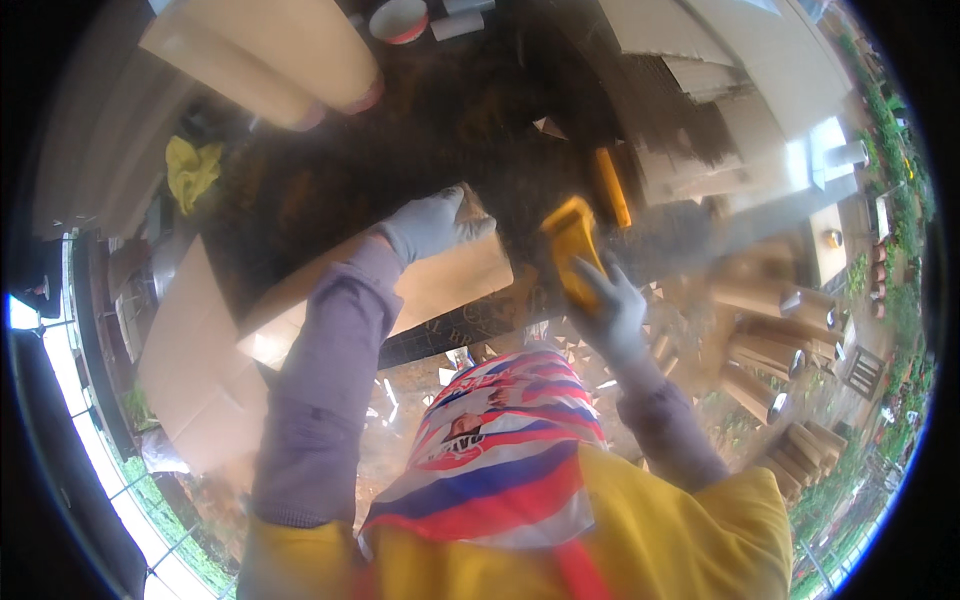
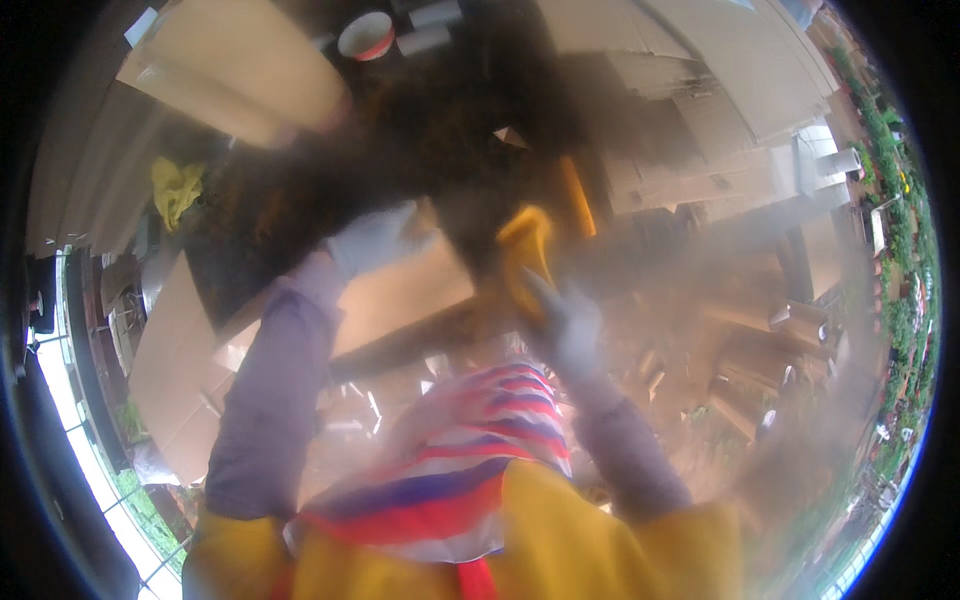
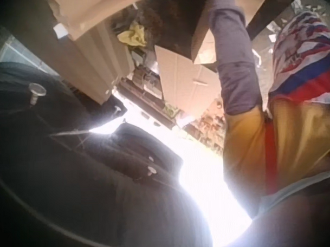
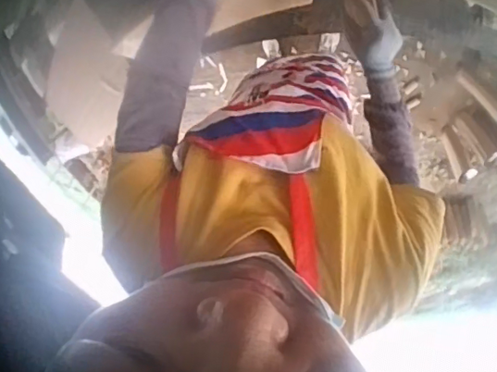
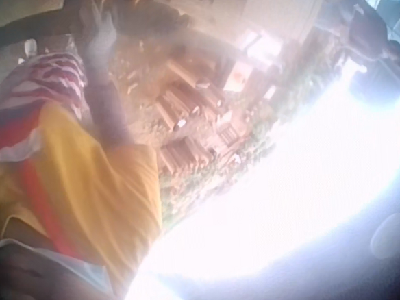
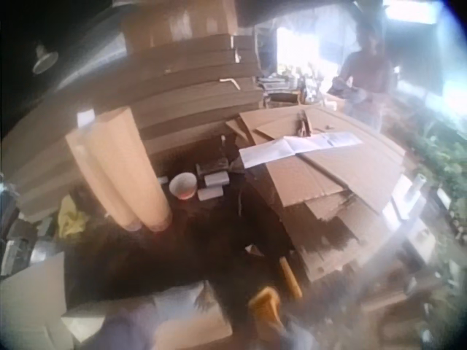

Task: The person tapes cardboard boxes closed using a handheld tape dispenser, then places shipping labels on the sealed boxes. They repeat this process for multiple boxes, stacking the finished packages on the ground.

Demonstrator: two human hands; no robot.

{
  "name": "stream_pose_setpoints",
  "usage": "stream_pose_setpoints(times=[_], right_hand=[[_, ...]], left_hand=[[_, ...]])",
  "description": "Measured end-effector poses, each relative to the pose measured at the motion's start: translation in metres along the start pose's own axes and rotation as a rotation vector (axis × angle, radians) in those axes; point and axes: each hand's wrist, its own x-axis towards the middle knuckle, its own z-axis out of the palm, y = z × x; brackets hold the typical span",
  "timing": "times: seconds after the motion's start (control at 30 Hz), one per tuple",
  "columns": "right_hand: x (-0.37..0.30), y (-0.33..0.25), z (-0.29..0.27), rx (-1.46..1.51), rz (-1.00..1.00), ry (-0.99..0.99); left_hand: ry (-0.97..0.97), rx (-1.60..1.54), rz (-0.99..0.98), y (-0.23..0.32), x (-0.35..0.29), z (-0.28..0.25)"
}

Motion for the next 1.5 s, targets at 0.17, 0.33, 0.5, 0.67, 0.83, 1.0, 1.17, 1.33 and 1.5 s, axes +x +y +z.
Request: stream_pose_setpoints(times=[0.17, 0.33, 0.5, 0.67, 0.83, 1.0, 1.17, 1.33, 1.5], right_hand=[[0.004, 0.020, 0.071, -0.328, -0.195, 0.242], [0.003, -0.015, 0.166, 1.164, 0.479, -0.302], [-0.022, -0.011, 0.226, 1.348, 0.932, -0.436], [-0.003, 0.084, 0.190, 0.640, 0.534, -0.270], [0.099, 0.101, 0.160, 0.296, 0.219, -0.189], [0.182, 0.012, 0.180, -0.037, -0.160, -0.361], [0.203, -0.077, 0.219, -0.124, -0.467, -0.532], [0.164, -0.133, 0.247, -0.094, -0.700, -0.767], [0.092, -0.181, 0.220, 0.053, -0.811, -0.957]], left_hand=[[-0.009, 0.343, -0.149, 0.019, -0.010, -0.008], [0.203, 0.243, -0.151, 0.031, -0.027, 0.001], [0.505, 0.120, -0.116, -0.019, -0.093, 0.026], [0.604, -0.085, -0.596, -0.162, -0.275, 0.031], [0.921, -0.726, -0.709, -0.207, -0.372, 0.070], [1.347, -1.114, -0.562, -0.168, -0.322, 0.089], [1.483, -0.929, -1.024, -0.110, -0.327, 0.126], [1.816, -1.069, -1.171, 0.003, -0.338, 0.230], [2.251, -1.353, -1.218, 0.101, -0.335, 0.362]])
